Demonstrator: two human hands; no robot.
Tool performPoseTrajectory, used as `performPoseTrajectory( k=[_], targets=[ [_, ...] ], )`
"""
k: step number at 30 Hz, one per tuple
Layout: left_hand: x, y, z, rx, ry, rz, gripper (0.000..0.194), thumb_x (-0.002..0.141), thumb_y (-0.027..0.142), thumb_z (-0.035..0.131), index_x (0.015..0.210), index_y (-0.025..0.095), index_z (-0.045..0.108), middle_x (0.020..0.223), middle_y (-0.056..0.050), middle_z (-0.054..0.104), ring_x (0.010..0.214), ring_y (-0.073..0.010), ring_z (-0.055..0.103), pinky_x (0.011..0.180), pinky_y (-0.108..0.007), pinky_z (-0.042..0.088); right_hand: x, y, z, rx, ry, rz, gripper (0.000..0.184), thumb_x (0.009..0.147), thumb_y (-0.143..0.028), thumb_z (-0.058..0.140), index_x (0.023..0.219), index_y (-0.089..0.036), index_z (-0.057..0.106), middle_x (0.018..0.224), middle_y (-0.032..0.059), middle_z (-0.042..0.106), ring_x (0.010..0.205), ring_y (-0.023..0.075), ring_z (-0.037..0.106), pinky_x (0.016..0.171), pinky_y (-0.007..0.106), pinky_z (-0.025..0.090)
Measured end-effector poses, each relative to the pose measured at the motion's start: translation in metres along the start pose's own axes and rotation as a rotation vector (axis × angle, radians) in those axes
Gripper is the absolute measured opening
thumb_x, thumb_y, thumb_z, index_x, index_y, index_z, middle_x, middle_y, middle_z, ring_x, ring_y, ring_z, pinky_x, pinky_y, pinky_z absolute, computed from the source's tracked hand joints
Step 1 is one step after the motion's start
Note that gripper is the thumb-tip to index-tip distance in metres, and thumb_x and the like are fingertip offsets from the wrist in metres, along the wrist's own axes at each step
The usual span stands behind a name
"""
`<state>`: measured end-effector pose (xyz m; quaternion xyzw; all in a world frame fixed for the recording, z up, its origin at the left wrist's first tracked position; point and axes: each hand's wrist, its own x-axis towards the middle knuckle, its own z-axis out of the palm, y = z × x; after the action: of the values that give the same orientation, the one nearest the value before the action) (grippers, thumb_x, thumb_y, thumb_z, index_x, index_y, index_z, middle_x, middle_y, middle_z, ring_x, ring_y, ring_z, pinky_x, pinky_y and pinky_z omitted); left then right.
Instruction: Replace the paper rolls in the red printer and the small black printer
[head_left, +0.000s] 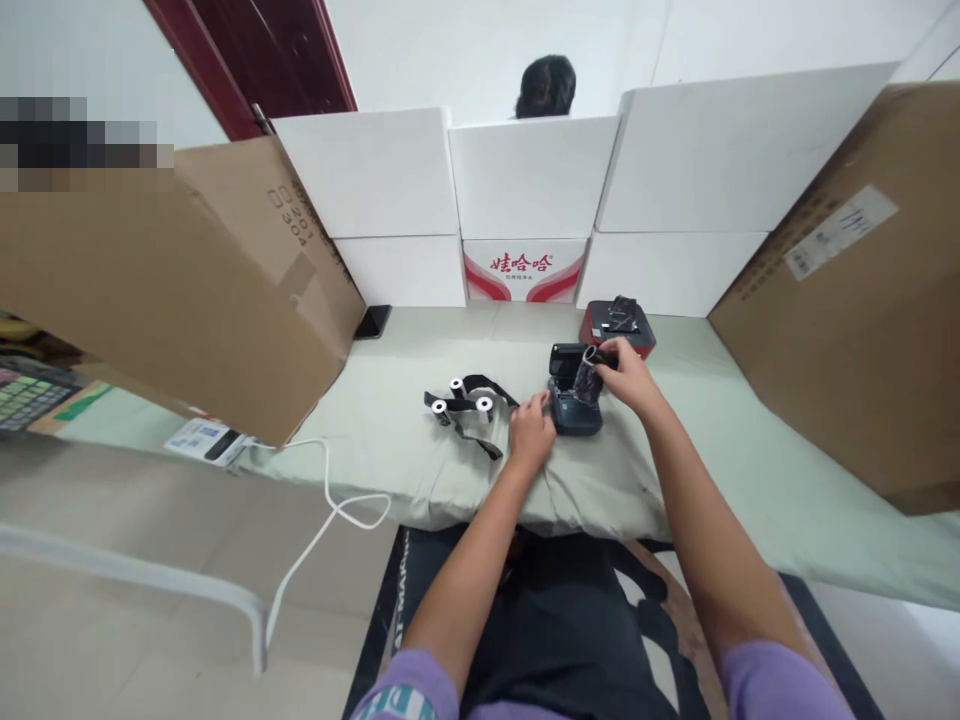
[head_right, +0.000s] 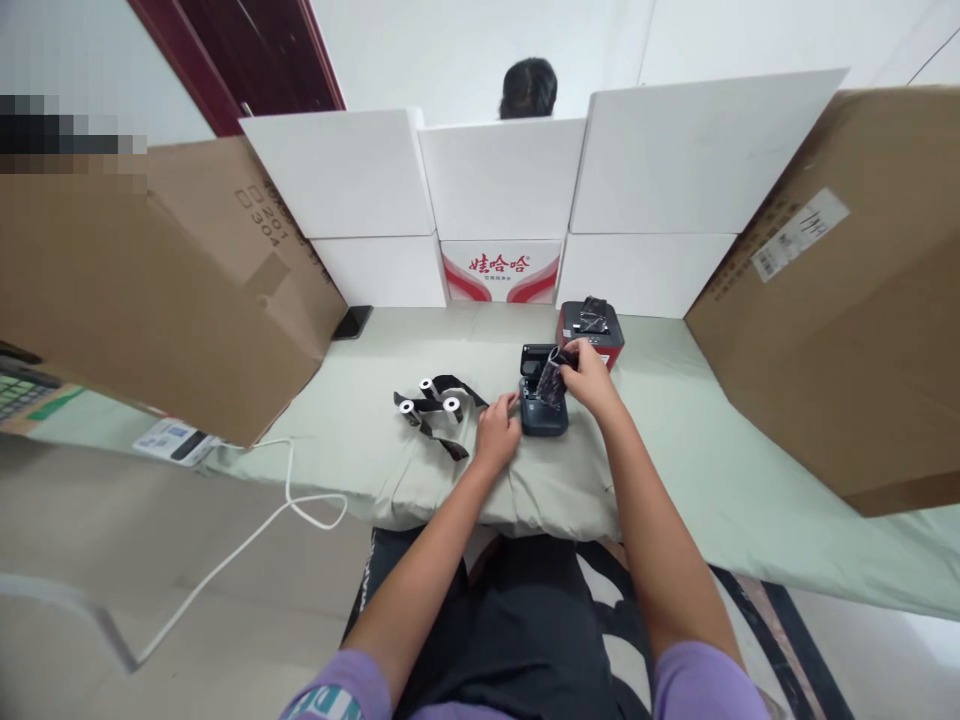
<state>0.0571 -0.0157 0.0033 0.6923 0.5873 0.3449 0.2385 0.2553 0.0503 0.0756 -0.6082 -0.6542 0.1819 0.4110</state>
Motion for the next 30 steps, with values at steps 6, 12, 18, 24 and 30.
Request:
performPoseTrajectory(
  k=[6,12,18,24,30],
  targets=[
    [0.001,0.002,-0.003,-0.042,-0.018,-0.025,0.053,0.085,0.005,0.048,0.135,0.020,0.059,0.139,-0.009,0.069,0.131,-0.0230,0.062,0.115,-0.040,0.043,-0.011,-0.039,0.015,0.221,0.095,0.019,0.040,0.072,-0.033,0.065,0.108,-0.024,0.052,0.084,0.0003,0.065,0.075,0.0210,0.061,0.077,0.037,0.051],
    [0.002,-0.003,-0.004,-0.043,-0.012,-0.014,0.053,0.083,0.004,0.050,0.132,0.020,0.059,0.130,-0.009,0.073,0.123,-0.0245,0.066,0.112,-0.041,0.045,-0.007,-0.069,0.080,0.138,0.097,-0.005,0.043,0.079,-0.041,0.065,0.116,-0.019,0.066,0.078,0.0033,0.070,0.070,0.0217,0.063,0.074,0.036,0.051],
    [0.005,-0.009,-0.001,0.028,-0.010,-0.009,0.036,0.088,0.010,0.051,0.121,0.017,0.063,0.112,-0.012,0.076,0.109,-0.0288,0.070,0.103,-0.042,0.050,0.011,-0.079,0.115,-0.036,0.042,-0.029,0.049,0.087,-0.036,0.066,0.132,-0.016,0.064,0.108,0.0153,0.077,0.093,0.0291,0.072,0.091,0.041,0.053],
    [0.007,-0.011,0.001,0.053,-0.003,-0.009,0.032,0.092,0.018,0.054,0.120,0.012,0.068,0.112,-0.016,0.076,0.108,-0.0329,0.071,0.101,-0.045,0.052,0.013,-0.094,0.122,-0.344,-0.101,0.014,0.040,0.101,-0.033,0.050,0.137,-0.019,0.061,0.121,0.0185,0.074,0.112,0.0329,0.070,0.095,0.042,0.052],
    [0.004,-0.006,-0.004,0.037,-0.021,-0.009,0.034,0.093,0.020,0.057,0.123,0.013,0.072,0.120,-0.017,0.076,0.116,-0.0339,0.070,0.108,-0.045,0.049,0.000,-0.088,0.129,-0.530,-0.206,0.068,0.032,0.099,-0.037,0.056,0.127,-0.022,0.060,0.112,0.0172,0.074,0.103,0.0320,0.071,0.086,0.041,0.052]
  ],
)
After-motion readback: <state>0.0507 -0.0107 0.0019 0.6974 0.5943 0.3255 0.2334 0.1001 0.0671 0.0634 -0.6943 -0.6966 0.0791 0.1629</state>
